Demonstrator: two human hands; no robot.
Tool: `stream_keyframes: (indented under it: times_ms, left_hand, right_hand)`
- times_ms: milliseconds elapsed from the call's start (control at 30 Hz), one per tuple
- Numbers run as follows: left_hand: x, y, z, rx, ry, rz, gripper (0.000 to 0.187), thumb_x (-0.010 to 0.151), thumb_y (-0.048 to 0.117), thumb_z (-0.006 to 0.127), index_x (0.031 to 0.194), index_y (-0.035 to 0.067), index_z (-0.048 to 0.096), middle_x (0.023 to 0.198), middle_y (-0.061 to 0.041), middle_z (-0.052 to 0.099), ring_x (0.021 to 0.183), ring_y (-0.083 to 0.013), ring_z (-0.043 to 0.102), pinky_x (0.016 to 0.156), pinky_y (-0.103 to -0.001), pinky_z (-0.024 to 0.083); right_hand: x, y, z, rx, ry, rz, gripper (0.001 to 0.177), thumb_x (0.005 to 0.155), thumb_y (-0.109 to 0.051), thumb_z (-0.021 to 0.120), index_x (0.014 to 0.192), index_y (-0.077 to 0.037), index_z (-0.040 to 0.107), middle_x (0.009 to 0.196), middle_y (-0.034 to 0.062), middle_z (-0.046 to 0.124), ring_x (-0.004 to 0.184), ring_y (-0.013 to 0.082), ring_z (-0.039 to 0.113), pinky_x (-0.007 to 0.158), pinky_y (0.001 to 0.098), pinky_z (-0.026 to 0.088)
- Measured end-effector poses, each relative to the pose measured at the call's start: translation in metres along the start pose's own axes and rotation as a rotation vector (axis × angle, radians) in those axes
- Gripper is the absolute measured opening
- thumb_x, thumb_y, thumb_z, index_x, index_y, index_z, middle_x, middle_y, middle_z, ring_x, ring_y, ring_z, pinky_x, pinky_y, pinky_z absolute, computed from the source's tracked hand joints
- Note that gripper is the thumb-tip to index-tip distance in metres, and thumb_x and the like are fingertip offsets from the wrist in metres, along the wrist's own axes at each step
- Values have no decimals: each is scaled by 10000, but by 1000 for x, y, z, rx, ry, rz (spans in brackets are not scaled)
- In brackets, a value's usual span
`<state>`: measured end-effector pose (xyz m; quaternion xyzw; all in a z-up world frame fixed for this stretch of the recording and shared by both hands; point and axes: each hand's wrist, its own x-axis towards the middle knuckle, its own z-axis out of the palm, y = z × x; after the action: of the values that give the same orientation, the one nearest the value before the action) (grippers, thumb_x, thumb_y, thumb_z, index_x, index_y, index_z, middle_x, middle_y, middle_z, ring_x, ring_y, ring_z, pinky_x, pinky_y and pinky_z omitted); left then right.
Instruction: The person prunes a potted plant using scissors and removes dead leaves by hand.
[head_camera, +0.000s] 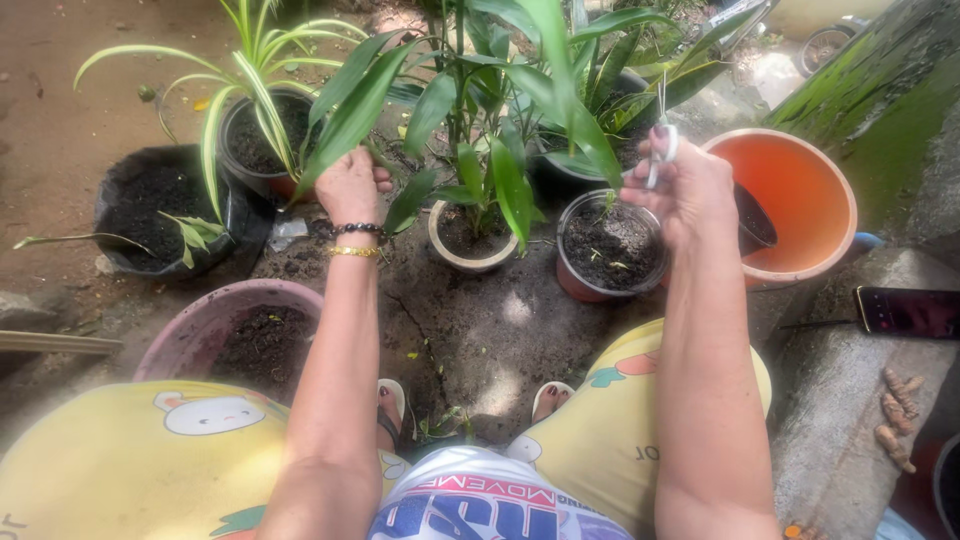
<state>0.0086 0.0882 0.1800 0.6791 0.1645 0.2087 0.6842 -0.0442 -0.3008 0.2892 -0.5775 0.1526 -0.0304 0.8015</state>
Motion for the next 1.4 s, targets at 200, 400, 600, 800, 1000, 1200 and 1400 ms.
stream_keyframes:
  times_ms: [200, 400, 600, 800, 1000, 1200, 1400]
  left_hand:
    - [-6, 9, 6, 65, -11, 283, 199, 894, -63, 619, 1053, -28, 732, 926, -94, 780, 801, -117, 749, 720, -260, 609]
    - [-33, 27, 20, 10, 77, -44, 148, 954, 17, 585, 1036, 0, 707, 918, -121, 766, 749, -152, 714, 650, -265, 583]
    - [-50, 26, 34, 27, 76, 73, 242, 894, 10, 585, 1097, 55, 711, 1026, -79, 769, 851, -139, 741, 751, -288, 623]
    - [-62, 52, 43, 65, 23, 302, 214, 906, 55, 708, 1119, 41, 692, 1034, -111, 759, 867, -147, 694, 797, -329, 573]
    - [-55, 69, 76, 70, -119, -20, 275, 831, 162, 751, 1094, 89, 711, 884, -87, 744, 679, -167, 655, 645, -351, 557]
    - [-40, 49, 96, 43, -80, 261, 264, 798, 192, 804, 1002, 37, 738, 884, -75, 762, 807, -205, 713, 786, -370, 567]
    - [-29, 38, 95, 396, -29, 359, 250, 901, 259, 697, 877, 13, 738, 857, -151, 750, 802, -306, 717, 838, -419, 552]
  right_hand:
    - [8, 4, -8, 376, 46, 134, 267, 872, -238, 767, 1032, -85, 619, 890, 122, 667, 712, 244, 640, 725, 455, 597]
    - [5, 3, -15, 273, 6, 62, 254, 943, -266, 736, 1008, -37, 647, 860, 124, 641, 721, 233, 660, 676, 397, 599]
    - [-11, 4, 12, -154, 80, 21, 234, 914, -238, 657, 1008, -28, 693, 807, 69, 679, 669, 156, 669, 583, 306, 621]
    - [-24, 33, 38, -466, -203, -42, 334, 904, -255, 674, 1071, 33, 706, 824, 68, 680, 695, 152, 662, 590, 292, 591]
    - [-31, 42, 52, -614, -456, -112, 315, 839, -202, 685, 1058, 24, 704, 870, 87, 720, 731, 138, 669, 619, 276, 556]
    - [-30, 34, 53, -583, -347, -121, 311, 799, -174, 692, 1061, -7, 718, 840, 63, 738, 687, 135, 673, 606, 274, 553]
    - [-38, 3, 33, -451, -379, -65, 234, 849, -213, 742, 959, -7, 733, 747, 70, 666, 623, 143, 635, 600, 268, 532]
